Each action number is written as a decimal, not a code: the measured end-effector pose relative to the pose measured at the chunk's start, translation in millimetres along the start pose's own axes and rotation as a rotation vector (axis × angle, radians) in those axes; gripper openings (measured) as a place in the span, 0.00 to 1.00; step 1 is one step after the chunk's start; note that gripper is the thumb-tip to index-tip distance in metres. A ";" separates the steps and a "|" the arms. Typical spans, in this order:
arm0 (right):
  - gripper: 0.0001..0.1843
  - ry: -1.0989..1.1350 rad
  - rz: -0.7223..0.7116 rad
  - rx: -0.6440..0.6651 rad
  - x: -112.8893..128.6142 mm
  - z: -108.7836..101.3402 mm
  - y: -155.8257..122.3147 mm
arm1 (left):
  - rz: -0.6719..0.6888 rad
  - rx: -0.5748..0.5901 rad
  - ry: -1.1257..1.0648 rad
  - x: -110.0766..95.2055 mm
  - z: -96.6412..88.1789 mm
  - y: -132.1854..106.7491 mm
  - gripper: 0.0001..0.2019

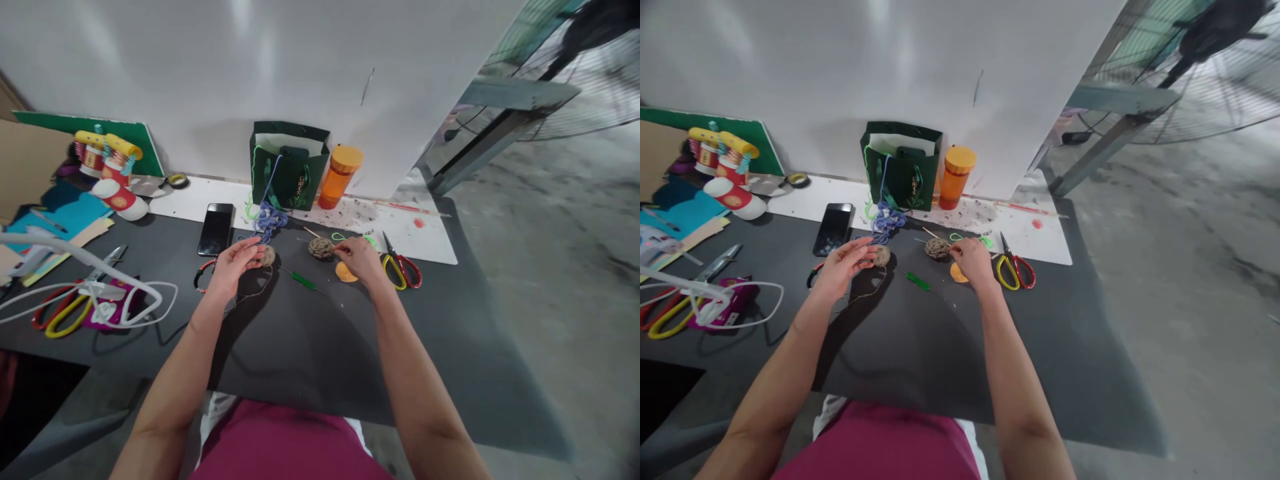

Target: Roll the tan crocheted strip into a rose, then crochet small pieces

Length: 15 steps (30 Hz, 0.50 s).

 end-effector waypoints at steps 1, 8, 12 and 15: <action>0.09 -0.007 0.004 0.016 -1.3 2.2 1.2 | 0.006 -0.004 0.008 -0.4 -1.0 0.3 0.21; 0.10 0.002 -0.001 0.063 1.9 10.0 6.8 | 0.095 -0.007 0.103 -1.7 -3.3 3.2 0.18; 0.10 0.023 0.007 0.074 2.5 13.2 5.5 | 0.291 -0.071 0.296 -12.7 -6.9 4.7 0.15; 0.11 0.039 0.013 0.074 2.5 13.9 3.9 | 0.391 -0.134 0.400 -20.4 -10.1 2.7 0.12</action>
Point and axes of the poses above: each hand's wrist, its own y-axis towards the middle knuckle, its own z-axis out of the palm, x = y × z, the point moved 10 cm from there along y, towards the middle knuckle, and after that the axes turned 11 degrees about -x, right-handed, at the moved point
